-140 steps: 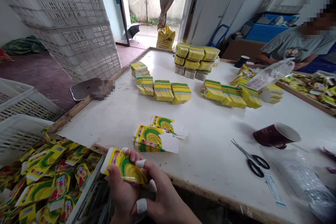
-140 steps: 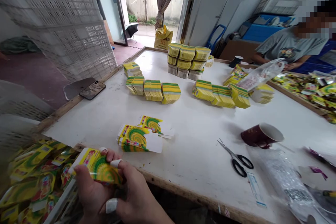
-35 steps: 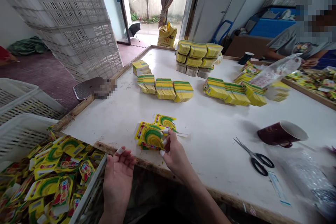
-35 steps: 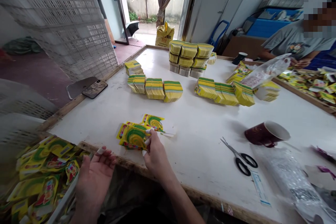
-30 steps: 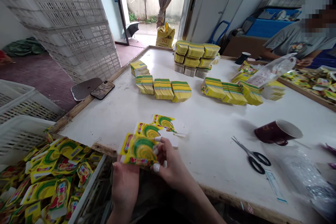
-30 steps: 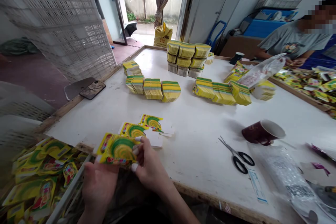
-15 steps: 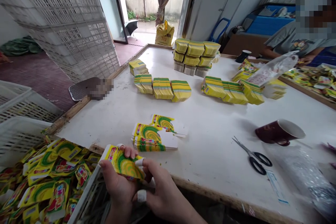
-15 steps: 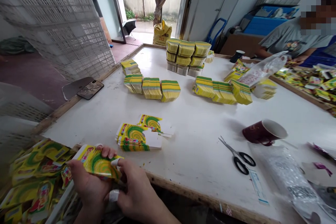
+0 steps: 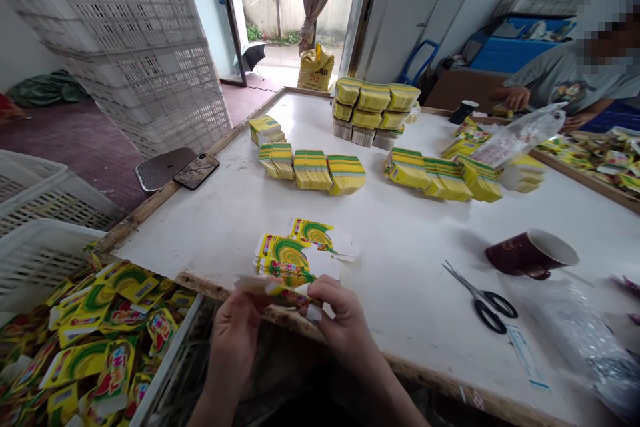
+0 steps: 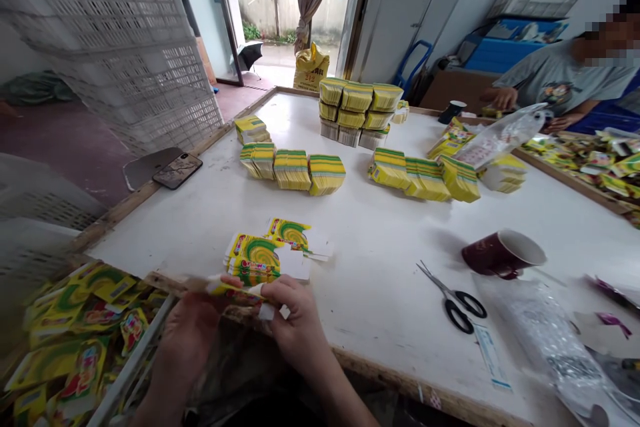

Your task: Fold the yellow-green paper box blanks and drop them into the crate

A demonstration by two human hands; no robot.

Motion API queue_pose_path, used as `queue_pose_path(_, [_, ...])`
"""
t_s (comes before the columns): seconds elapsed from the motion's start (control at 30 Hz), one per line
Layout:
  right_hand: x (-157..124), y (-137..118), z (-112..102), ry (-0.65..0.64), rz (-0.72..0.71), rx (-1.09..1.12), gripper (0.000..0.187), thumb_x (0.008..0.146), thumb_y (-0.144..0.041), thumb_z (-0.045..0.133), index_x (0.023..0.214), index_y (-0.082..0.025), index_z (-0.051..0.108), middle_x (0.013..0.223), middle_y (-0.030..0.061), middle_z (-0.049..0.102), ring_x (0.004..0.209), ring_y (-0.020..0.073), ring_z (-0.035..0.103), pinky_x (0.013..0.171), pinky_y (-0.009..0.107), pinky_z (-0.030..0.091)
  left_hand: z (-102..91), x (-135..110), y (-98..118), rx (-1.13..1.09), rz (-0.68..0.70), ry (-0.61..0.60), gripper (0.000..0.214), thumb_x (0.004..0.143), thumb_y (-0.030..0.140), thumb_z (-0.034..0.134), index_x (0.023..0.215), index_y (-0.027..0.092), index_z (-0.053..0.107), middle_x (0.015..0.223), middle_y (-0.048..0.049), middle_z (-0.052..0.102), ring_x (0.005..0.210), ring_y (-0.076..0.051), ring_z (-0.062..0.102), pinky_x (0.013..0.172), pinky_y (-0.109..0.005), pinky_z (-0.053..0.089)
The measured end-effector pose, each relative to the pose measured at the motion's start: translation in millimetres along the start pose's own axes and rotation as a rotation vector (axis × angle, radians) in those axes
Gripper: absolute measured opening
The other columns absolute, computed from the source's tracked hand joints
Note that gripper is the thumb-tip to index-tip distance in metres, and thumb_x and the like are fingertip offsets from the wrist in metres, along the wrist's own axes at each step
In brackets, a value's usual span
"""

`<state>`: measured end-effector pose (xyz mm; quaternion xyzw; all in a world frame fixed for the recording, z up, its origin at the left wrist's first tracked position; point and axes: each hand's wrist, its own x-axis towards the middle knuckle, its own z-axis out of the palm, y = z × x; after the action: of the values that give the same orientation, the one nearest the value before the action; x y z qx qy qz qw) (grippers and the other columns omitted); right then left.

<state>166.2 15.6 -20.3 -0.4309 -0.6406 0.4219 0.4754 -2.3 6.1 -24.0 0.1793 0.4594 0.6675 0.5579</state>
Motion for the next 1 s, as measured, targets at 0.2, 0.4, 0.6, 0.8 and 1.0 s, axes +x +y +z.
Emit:
queue_pose_path(0.2, [0.4, -12.8, -26.2, -0.18, -0.383, -0.461, 0.022, 0.093, -0.01, 0.054, 0.093, -0.023, 0.071, 0.08, 0.0025, 0.067, 0.079, 0.0181, 0.055, 0.078, 0.032, 0.047, -23.2, 0.8, 39.2, 0.624, 0.125, -0.474, 0.09, 0.059, 0.075, 0.071, 0.133, 0.024, 0.059, 0.132, -0.0135, 0.063, 0.118, -0.038, 0.058, 0.099, -0.047, 0.046])
queue_pose_path(0.4, [-14.6, -18.0, -18.3, -0.128, -0.383, -0.47, 0.028, 0.092, -0.014, 0.056, 0.117, -0.027, 0.061, 0.111, 0.005, 0.063, 0.118, 0.0245, 0.052, 0.118, 0.052, 0.019, -8.6, -7.6, 10.5, 1.152, 0.151, -0.674, 0.059, 0.072, 0.031, 0.076, 0.127, 0.026, 0.055, 0.117, -0.0068, 0.07, 0.103, -0.03, 0.068, 0.087, -0.039, 0.055])
queue_pose_path(0.6, [-22.4, 1.7, -9.6, 0.013, 0.194, 0.078, 0.054, 0.092, -0.032, 0.055, 0.143, -0.025, 0.039, 0.139, 0.0127, 0.051, 0.126, 0.0295, 0.052, 0.105, 0.046, 0.044, -10.3, -19.4, -14.7, 1.266, 0.569, -0.626, 0.07, 0.075, 0.03, 0.073, 0.135, 0.024, 0.037, 0.11, -0.0106, 0.071, 0.094, -0.028, 0.071, 0.079, -0.035, 0.058])
queue_pose_path(0.8, [-12.0, -3.9, 1.0, -0.159, 0.432, 0.487, 0.04, 0.085, -0.043, 0.065, 0.12, -0.025, 0.062, 0.121, 0.0086, 0.067, 0.113, 0.0273, 0.061, 0.101, 0.043, 0.047, -2.0, -28.6, -20.1, 1.21, 0.648, -0.694, 0.077, 0.074, 0.018, 0.069, 0.137, 0.029, 0.027, 0.121, -0.0111, 0.064, 0.103, -0.026, 0.069, 0.082, -0.033, 0.057])
queue_pose_path(1.0, [-18.3, -3.2, -0.5, -0.151, 0.299, 0.31, 0.053, 0.092, -0.059, 0.049, 0.132, -0.025, 0.057, 0.129, 0.0114, 0.064, 0.124, 0.0286, 0.057, 0.109, 0.045, 0.041, 1.9, -24.5, -9.5, 1.22, 0.546, -0.749, 0.062, 0.073, 0.011, 0.063, 0.125, 0.03, 0.033, 0.113, -0.0058, 0.066, 0.098, -0.023, 0.069, 0.08, -0.033, 0.056])
